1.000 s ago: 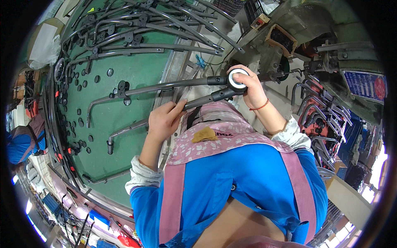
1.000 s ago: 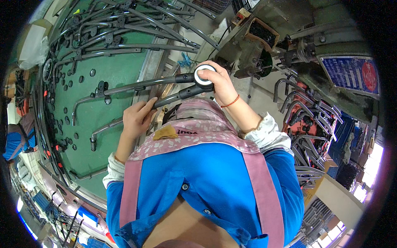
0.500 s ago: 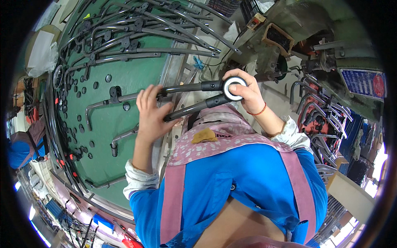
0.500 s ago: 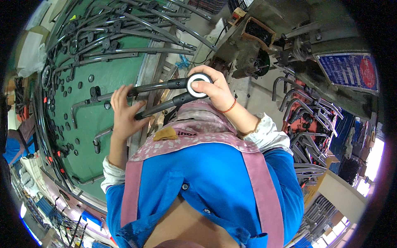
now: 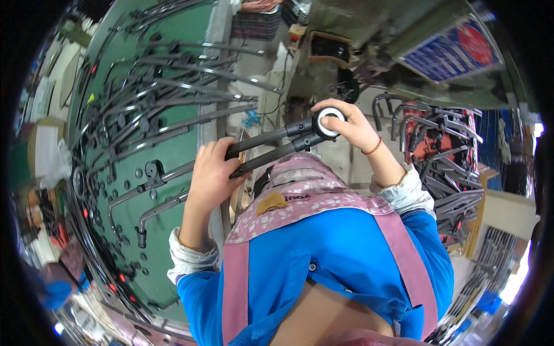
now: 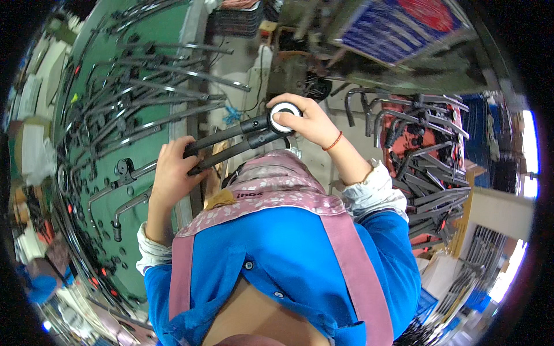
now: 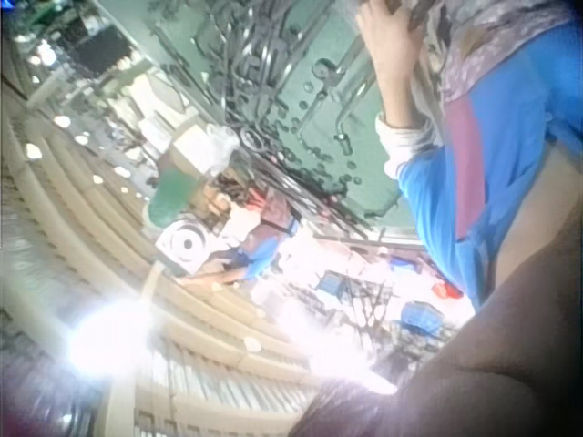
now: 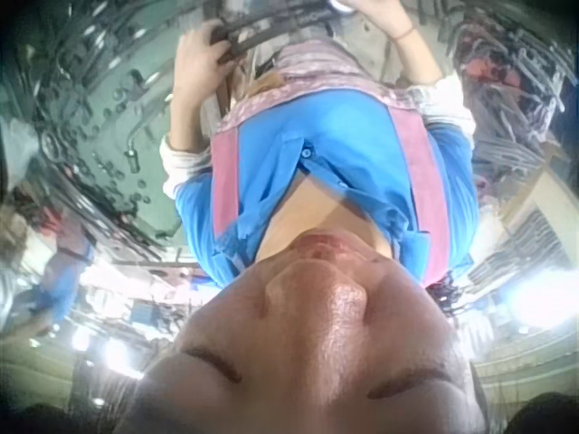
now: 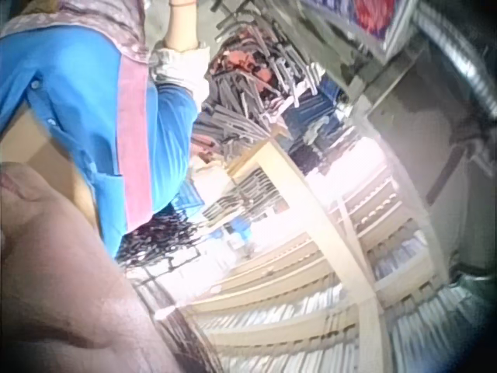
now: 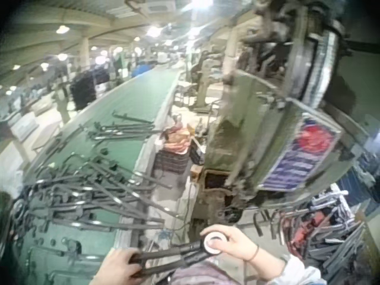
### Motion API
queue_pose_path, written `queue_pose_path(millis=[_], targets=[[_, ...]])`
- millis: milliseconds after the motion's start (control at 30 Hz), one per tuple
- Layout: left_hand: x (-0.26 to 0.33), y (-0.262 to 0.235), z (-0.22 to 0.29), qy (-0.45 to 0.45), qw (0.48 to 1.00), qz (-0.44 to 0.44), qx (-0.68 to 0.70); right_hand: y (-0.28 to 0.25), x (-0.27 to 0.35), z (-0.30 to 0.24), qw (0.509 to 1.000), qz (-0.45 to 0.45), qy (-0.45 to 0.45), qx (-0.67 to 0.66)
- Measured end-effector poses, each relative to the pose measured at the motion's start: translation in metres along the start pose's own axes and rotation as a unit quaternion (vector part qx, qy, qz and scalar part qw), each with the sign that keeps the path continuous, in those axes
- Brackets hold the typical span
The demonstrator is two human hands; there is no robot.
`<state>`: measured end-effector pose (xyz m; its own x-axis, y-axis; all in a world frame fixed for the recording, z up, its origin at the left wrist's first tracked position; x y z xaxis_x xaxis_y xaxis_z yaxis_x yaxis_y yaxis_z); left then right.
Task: The person repeatedly picks up metal rods and small black circular components from a green workbench, inserts the components onto the rods, and places the assembled units into a nearby machine. The person continues this cycle throughout the clip.
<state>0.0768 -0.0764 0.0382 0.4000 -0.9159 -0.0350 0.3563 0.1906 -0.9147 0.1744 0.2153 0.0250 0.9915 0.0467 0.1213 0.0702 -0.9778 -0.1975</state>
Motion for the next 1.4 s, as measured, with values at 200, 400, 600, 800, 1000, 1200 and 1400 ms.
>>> queue_pose_path(millis=[200,400,600,800,1000,1200,1400], targets=[[-0.082,-0.003,0.022,0.111,0.993,-0.005,-0.029,-0.042,0.046,0.015,0.969,0.218,0.028,-0.116],[-0.150,-0.011,0.035,0.154,0.986,-0.020,-0.062,-0.093,0.052,0.061,0.934,0.348,-0.068,-0.037],[-0.173,-0.025,0.022,0.153,0.987,-0.016,-0.054,-0.152,0.015,0.173,0.897,0.374,0.005,0.235],[-0.170,-0.005,0.001,0.125,0.990,-0.061,-0.025,-0.161,-0.010,0.186,0.883,0.352,-0.019,0.310],[-0.178,0.008,-0.010,0.115,0.987,-0.110,-0.008,-0.150,-0.004,0.194,0.879,0.349,-0.022,0.324],[-0.175,0.014,-0.016,0.101,0.989,-0.099,-0.041,-0.137,-0.002,0.198,0.876,0.337,-0.035,0.342],[-0.139,0.009,-0.048,-0.008,0.994,-0.004,-0.106,-0.161,0.015,0.220,0.869,0.310,-0.032,0.384]])
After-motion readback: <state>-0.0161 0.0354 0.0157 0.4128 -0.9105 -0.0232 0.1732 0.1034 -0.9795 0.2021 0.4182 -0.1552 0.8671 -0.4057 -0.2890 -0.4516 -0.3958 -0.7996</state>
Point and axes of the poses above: each hand's wrist, its own x-axis away from the middle knuckle, its own y-axis out of the palm, z = x × y, the point moved 3 cm from there along -x, towards the middle knuckle, and after that the axes turned 10 degrees about -z, right-handed, at the moved point
